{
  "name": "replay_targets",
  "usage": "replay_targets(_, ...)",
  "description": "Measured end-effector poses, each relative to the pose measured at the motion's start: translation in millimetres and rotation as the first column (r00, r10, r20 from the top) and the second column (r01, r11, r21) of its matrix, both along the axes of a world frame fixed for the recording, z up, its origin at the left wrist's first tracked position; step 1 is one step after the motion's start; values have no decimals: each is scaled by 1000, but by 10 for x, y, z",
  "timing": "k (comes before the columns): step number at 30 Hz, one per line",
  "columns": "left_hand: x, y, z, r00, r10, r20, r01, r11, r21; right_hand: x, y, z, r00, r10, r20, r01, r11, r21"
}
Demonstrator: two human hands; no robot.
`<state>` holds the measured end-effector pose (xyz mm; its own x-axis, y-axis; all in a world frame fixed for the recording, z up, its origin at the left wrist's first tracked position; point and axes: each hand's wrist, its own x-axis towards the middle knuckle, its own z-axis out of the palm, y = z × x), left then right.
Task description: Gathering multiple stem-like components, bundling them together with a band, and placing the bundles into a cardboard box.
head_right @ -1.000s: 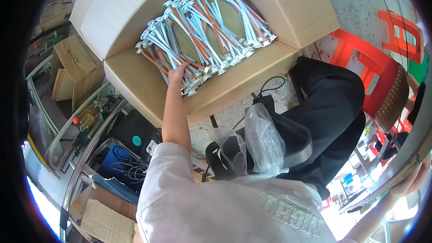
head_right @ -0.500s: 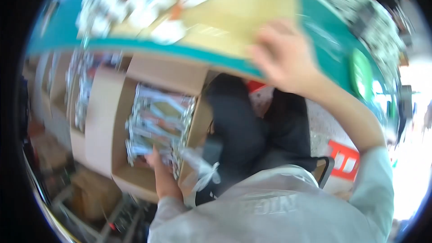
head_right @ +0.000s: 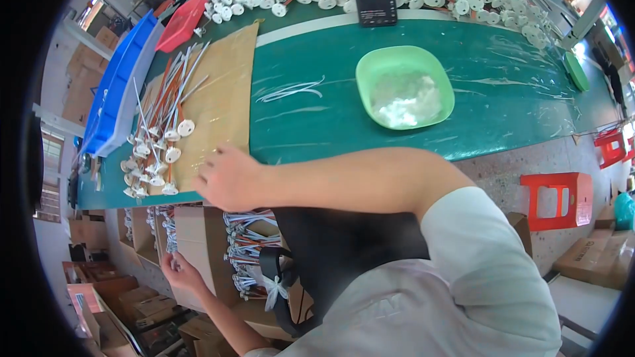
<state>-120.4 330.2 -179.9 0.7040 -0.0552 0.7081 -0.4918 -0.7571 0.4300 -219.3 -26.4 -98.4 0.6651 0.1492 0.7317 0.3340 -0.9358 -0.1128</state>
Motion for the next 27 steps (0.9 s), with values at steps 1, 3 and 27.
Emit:
replay_targets(1,-5,-269,329,997,-58,52,54,996,69,4,3,-22,998,46,45,-45,999,-29)
replay_targets(3,154,-623,738,962,-197,190,145,956,254,-21,16,-42,991,92,99,-87,995,-53)
replay_targets(27,-866,-4020,2017,-10,-840,-543,977,-125,174,1,-97,-24,816,328,-476,-403,913,-61)
